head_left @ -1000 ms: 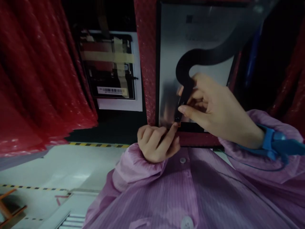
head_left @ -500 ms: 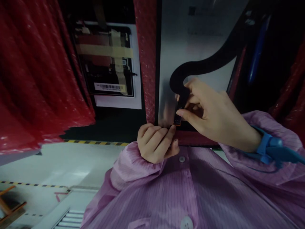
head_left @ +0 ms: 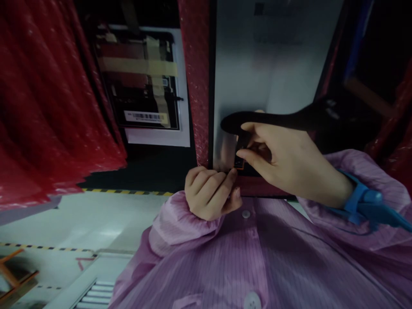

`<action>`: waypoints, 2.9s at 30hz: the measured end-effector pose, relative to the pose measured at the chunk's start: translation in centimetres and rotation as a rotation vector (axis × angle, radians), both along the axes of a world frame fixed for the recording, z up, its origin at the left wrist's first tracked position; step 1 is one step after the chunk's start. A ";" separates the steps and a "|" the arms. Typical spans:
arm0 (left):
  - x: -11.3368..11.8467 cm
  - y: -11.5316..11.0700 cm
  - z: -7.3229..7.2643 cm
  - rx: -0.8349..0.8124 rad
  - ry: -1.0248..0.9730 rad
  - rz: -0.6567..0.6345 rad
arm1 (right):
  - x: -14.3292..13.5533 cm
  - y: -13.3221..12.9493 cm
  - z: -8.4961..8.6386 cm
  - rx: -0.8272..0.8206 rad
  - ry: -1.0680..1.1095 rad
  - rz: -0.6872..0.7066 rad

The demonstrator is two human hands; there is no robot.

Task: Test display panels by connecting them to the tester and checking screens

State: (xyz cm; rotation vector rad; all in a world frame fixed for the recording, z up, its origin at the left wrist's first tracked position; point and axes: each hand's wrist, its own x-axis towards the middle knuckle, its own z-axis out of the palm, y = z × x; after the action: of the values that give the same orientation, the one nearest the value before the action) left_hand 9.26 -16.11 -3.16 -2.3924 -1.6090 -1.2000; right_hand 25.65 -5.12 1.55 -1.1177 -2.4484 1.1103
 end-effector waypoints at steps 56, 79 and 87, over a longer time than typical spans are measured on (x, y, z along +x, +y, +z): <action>0.2 -0.7 -0.1 -0.058 0.015 0.074 | 3.8 -0.7 -0.7 0.383 0.021 0.387; 0.5 -0.8 0.0 0.017 0.157 0.091 | 3.7 -0.9 -1.1 0.337 0.042 0.385; 0.4 -1.1 0.6 -0.077 0.173 0.064 | 4.1 0.1 -0.6 0.133 0.193 0.273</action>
State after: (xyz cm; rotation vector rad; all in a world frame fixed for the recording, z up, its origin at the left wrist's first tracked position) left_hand 9.67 -17.23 -2.57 -2.3933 -1.6915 -0.9093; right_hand 29.73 -5.00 0.93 -0.6202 -2.5267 1.0515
